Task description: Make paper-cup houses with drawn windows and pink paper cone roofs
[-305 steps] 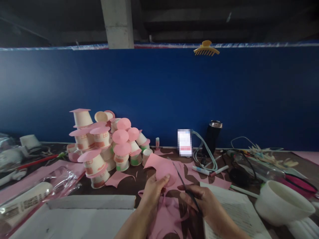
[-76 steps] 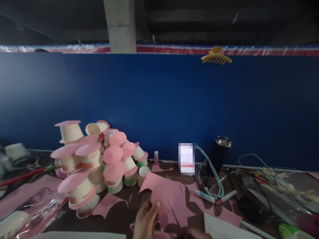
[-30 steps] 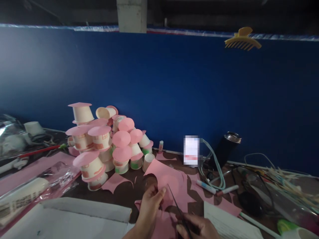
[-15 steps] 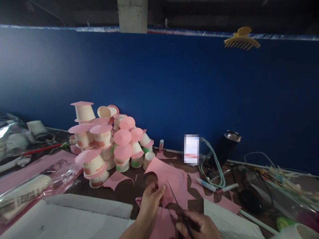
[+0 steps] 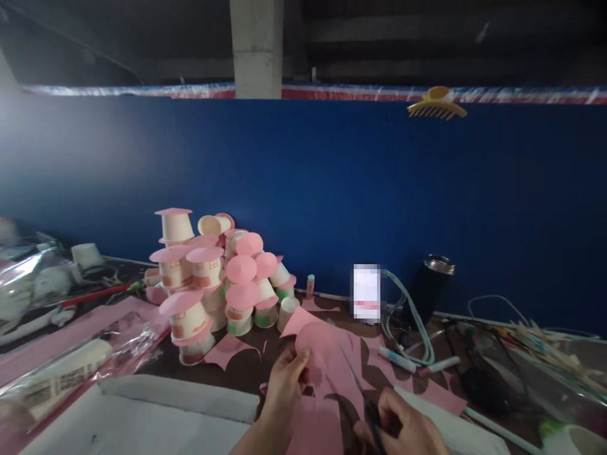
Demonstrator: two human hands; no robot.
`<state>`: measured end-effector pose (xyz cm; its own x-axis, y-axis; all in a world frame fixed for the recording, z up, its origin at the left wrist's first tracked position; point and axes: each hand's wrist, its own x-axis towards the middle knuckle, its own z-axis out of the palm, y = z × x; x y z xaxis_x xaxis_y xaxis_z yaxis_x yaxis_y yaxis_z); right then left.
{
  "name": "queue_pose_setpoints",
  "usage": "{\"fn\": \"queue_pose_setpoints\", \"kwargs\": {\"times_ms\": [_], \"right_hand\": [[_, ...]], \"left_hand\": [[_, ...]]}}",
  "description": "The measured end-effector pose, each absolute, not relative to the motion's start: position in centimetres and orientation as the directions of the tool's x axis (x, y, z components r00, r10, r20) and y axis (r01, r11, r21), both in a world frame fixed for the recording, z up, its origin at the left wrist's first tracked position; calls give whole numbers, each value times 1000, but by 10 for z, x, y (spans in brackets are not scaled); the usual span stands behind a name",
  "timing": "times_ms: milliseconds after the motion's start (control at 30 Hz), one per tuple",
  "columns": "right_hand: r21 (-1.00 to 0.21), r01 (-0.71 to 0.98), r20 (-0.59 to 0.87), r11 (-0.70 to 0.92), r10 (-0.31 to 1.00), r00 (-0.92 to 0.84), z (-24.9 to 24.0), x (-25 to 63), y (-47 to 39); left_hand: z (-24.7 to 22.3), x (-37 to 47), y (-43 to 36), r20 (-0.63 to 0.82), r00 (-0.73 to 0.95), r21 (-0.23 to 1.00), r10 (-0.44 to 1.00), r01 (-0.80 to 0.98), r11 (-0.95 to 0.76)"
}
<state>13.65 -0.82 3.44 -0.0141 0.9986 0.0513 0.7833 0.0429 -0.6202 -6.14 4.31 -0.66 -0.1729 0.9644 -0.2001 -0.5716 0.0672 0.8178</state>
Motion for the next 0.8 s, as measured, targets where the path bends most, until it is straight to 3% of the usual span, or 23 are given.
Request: {"fn": "queue_pose_setpoints", "kwargs": {"times_ms": [133, 300, 567, 667, 800], "right_hand": [[-509, 859, 159, 52, 987, 34, 29, 150, -2], [-393, 919, 210, 10, 975, 79, 27, 152, -1], [-529, 836, 187, 143, 981, -49, 37, 127, -14], [-522, 836, 196, 168, 978, -74, 32, 123, -15], [-532, 823, 185, 198, 976, -115, 22, 123, -11]], "left_hand": [[1, -58, 35, -167, -124, 830, 978, -553, 72], [7, -49, 27, -90, 120, 796, 989, -588, 144], [11, -38, 17, -228, 335, 698, 914, -598, 393], [5, -38, 19, -198, 295, 756, 935, -561, 337], [-4, -41, 28, -154, 216, 894, 964, -384, 229]]}}
